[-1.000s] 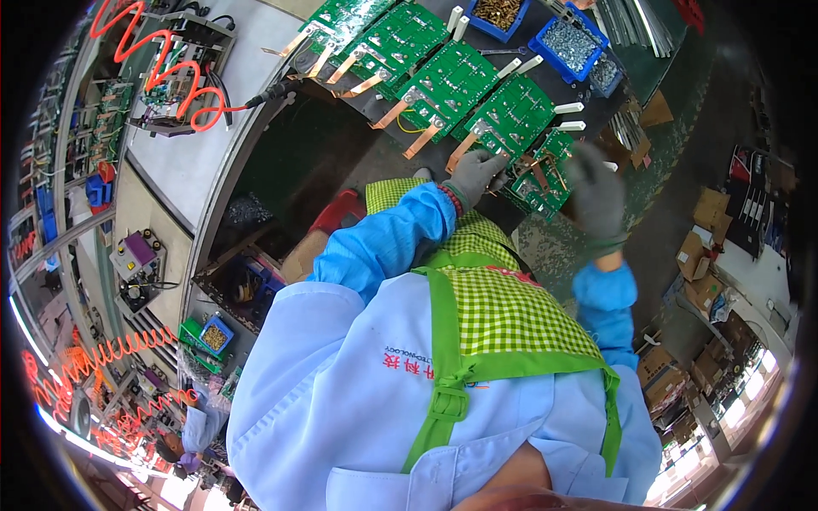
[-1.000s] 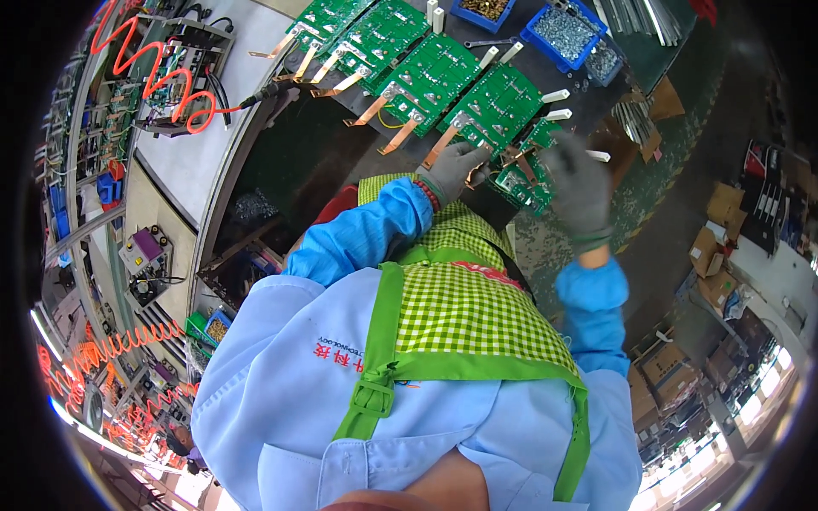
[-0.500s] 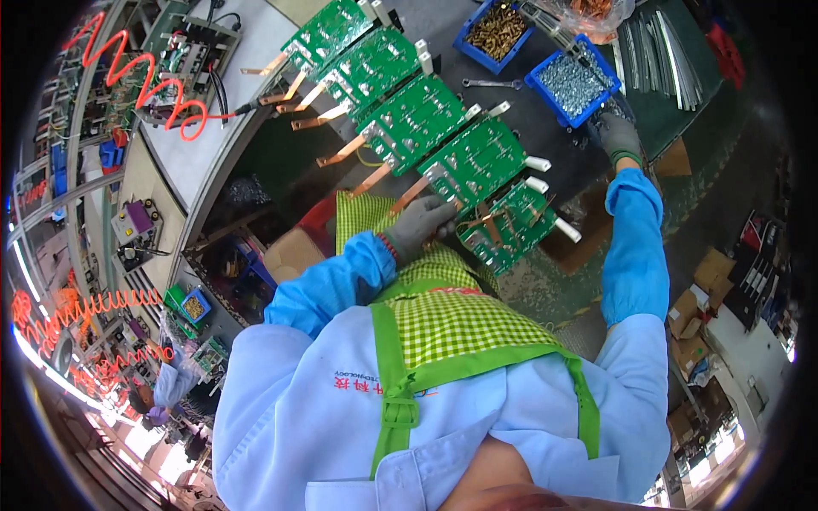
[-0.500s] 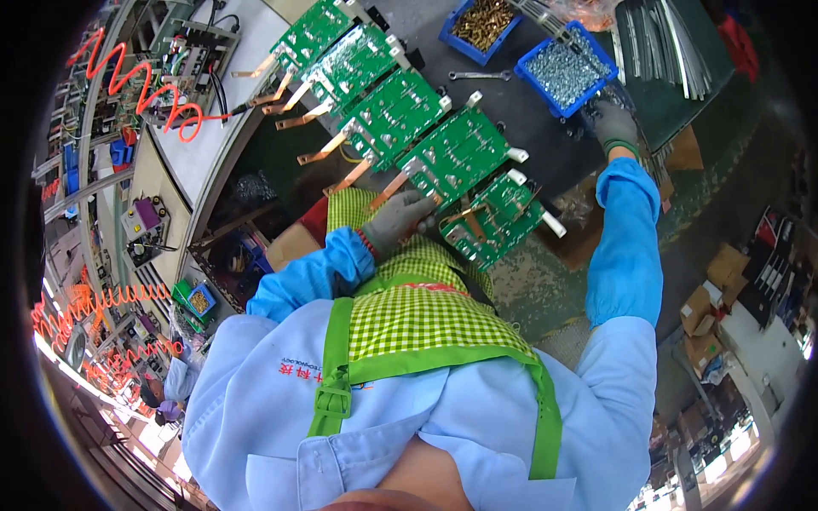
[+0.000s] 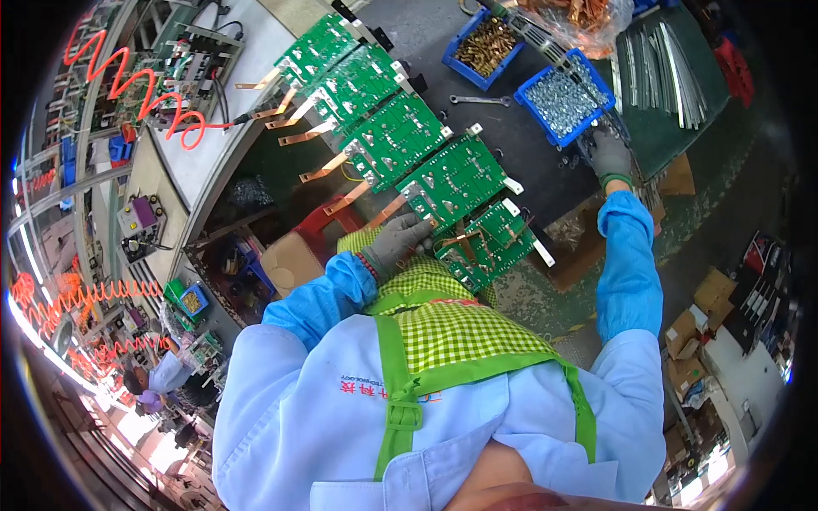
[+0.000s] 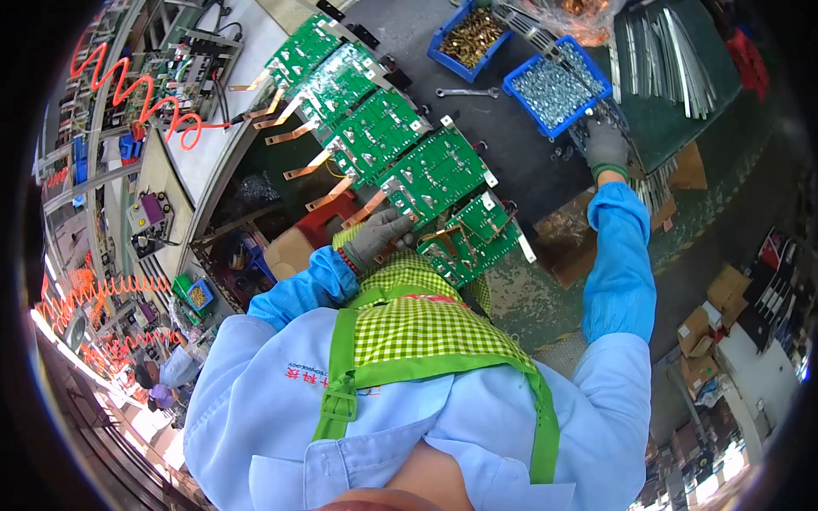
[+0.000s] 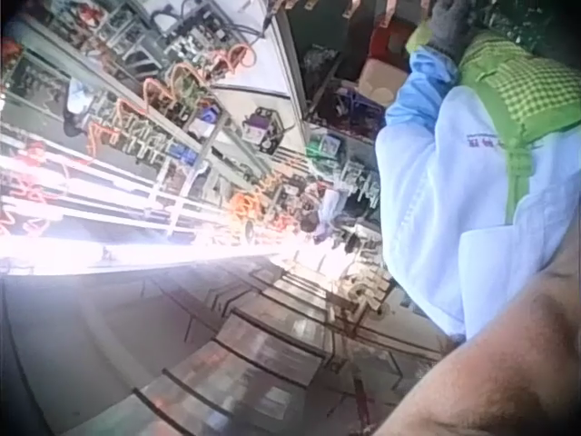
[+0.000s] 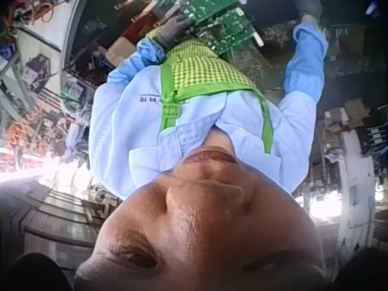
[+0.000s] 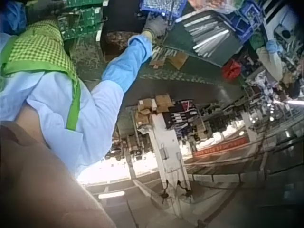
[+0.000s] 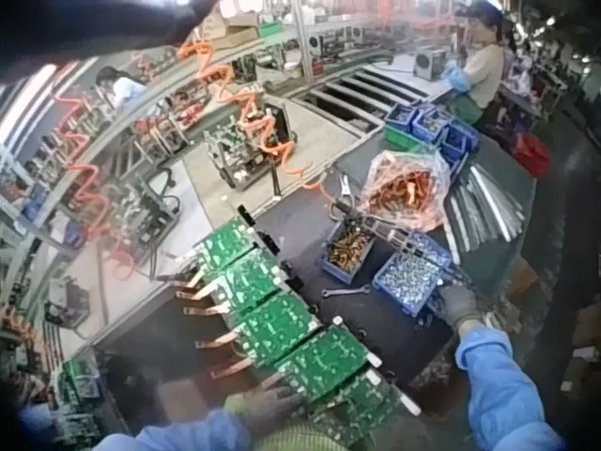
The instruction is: Assembling copper busbars onto printed circuit boards and organizing them on a tray.
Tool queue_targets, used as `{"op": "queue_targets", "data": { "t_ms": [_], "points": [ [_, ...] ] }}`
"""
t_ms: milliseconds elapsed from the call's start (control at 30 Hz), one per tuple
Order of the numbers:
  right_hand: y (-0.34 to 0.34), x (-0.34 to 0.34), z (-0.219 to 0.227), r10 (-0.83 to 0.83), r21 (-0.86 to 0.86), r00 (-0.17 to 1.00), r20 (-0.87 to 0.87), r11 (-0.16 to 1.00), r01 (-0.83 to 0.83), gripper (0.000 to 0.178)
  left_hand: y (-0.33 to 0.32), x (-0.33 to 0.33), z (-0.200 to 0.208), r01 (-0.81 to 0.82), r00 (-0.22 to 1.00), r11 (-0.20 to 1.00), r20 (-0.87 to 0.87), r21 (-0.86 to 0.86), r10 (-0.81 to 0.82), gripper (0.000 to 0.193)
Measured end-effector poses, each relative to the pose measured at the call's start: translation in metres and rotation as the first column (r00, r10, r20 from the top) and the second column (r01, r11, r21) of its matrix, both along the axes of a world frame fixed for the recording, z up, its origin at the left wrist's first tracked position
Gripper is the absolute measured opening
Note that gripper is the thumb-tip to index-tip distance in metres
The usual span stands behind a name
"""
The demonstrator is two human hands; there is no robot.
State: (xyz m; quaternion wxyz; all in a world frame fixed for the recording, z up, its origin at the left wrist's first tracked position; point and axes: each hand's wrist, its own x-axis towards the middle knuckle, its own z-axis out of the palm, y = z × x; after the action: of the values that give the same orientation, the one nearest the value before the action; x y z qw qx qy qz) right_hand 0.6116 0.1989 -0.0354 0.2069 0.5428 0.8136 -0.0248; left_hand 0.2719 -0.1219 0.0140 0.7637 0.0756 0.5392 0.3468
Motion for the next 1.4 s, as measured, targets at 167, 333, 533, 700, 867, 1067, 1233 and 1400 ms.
{"op": "queue_targets", "data": {
  "t_ms": [167, 333, 533, 700, 867, 1067, 1233, 1400],
  "points": [
    [0.002, -0.001, 0.003, -0.137, 0.014, 0.979, -0.153, 0.99, 0.141, 0.02, -0.008, 0.0, -0.012, 0.001, 0.997, 1.0, -0.072, -0.004, -0.002, 0.025],
    [0.007, 0.005, 0.016, 0.026, 0.057, 0.937, -0.347, 0.998, -0.006, 0.016, -0.004, 0.002, -0.002, 0.009, 0.994, 1.0, -0.112, -0.009, -0.01, 0.029],
    [0.006, -0.019, 0.022, 0.004, 0.166, 0.893, -0.45, 0.983, 0.08, 0.014, -0.006, 0.007, 0.006, 0.008, 0.987, 1.0, -0.163, 0.02, -0.005, 0.028],
    [0.011, -0.058, 0.0, 0.304, 0.26, 0.934, -0.187, 0.932, -0.252, 0.016, -0.007, 0.01, 0.012, -0.039, 0.995, 0.999, -0.095, 0.012, 0.04, 0.025],
    [0.015, -0.082, -0.009, 0.264, 0.236, 0.964, 0.021, 0.936, -0.262, 0.017, -0.013, 0.01, -0.014, -0.087, 0.994, 0.995, -0.068, 0.053, 0.091, 0.023],
    [0.018, -0.072, -0.004, 0.3, 0.272, 0.953, -0.047, 0.922, -0.277, 0.016, -0.012, 0.007, -0.009, -0.035, 0.988, 0.995, -0.146, 0.09, 0.048, 0.026],
    [-0.006, -0.095, 0.018, 0.208, 0.124, 0.978, -0.026, 0.971, -0.204, 0.018, -0.022, 0.004, -0.015, 0.032, 0.981, 0.992, -0.191, 0.122, -0.008, 0.027],
    [0.011, -0.08, -0.008, 0.241, 0.183, 0.968, 0.067, 0.951, -0.249, 0.018, -0.011, 0.002, 0.0, 0.115, 0.977, 0.984, -0.194, 0.136, -0.087, 0.027]
  ]
}}
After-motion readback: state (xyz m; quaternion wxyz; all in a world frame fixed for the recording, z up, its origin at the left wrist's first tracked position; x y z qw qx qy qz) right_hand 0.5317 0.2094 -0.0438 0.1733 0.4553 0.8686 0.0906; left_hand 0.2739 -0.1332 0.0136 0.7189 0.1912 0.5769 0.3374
